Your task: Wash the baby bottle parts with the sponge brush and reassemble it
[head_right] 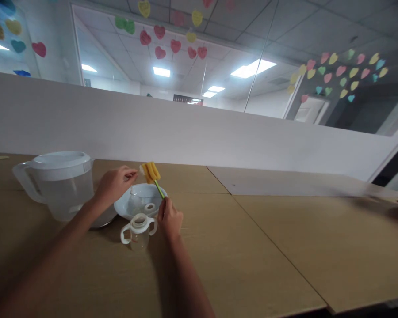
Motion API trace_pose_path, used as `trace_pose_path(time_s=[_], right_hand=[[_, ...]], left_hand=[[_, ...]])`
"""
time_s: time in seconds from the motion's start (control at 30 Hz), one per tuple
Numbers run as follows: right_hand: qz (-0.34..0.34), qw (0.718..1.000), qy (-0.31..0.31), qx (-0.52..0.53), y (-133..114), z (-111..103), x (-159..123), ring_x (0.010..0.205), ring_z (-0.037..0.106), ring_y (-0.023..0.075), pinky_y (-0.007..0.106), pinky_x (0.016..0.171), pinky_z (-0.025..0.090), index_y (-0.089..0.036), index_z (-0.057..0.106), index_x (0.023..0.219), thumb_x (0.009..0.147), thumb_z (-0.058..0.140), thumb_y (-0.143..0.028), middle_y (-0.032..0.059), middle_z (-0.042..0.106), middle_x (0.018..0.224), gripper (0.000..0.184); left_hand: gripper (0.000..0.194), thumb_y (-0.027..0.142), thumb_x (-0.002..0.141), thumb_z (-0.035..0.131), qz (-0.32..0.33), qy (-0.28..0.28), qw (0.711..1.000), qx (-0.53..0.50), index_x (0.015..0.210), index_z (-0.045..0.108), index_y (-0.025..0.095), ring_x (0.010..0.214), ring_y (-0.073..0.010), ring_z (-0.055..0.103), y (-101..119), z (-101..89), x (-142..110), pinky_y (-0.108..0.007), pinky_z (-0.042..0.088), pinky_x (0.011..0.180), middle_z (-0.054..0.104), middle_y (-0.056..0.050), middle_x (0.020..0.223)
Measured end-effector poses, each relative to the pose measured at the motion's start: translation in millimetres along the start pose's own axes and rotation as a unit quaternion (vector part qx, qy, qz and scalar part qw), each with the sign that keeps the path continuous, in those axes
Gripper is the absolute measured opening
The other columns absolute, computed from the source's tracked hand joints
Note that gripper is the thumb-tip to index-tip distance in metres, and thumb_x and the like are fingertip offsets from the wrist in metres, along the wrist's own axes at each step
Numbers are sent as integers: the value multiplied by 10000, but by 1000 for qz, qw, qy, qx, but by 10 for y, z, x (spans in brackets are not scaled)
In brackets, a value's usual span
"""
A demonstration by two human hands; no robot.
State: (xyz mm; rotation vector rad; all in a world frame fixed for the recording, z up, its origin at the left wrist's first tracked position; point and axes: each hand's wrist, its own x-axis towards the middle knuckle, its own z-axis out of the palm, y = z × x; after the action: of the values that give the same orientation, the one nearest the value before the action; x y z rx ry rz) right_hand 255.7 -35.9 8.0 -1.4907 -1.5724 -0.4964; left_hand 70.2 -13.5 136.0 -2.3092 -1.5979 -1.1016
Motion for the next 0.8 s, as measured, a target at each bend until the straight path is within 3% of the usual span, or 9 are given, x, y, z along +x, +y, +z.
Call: trace_pose_path(time_s=[0.17, 0.43, 0.63, 0.8], right_hand=[[-7, 1000, 8, 2, 8, -6, 2, 540, 612, 130, 200, 479, 314, -153, 647, 962, 967, 281, -304, 63, 698, 685, 396], [-13, 1000, 6, 17, 3, -15, 2, 561, 620, 123, 188, 495, 342, -156, 650, 972, 965, 292, -294, 64, 703, 717, 383], [-25, 999, 20, 39, 4, -22, -11, 515, 598, 110, 180, 488, 346, -152, 653, 983, 964, 309, -314, 48, 681, 653, 381], [-34, 996, 21, 83, 5, -24, -23, 496, 585, 100, 170, 494, 367, -139, 653, 987, 967, 310, -326, 45, 670, 630, 391]], left_hand=[[201, 280, 834, 598, -27, 28, 996, -77, 971, 723, 203, 875, -192, 693, 6, -7, 12, -261, 487, 786, 752, -48, 935], [194, 305, 856, 557, 0, 80, 988, -129, 893, 712, 194, 864, -182, 696, 34, -45, -9, -259, 504, 799, 754, -41, 921], [163, 253, 811, 572, -1, 4, 992, -130, 857, 715, 189, 804, -186, 693, 47, 16, -2, -253, 496, 738, 754, -42, 838], [240, 270, 844, 510, -4, -13, 991, -134, 910, 715, 164, 805, -184, 675, 21, 54, 7, -252, 463, 710, 747, -61, 874]])
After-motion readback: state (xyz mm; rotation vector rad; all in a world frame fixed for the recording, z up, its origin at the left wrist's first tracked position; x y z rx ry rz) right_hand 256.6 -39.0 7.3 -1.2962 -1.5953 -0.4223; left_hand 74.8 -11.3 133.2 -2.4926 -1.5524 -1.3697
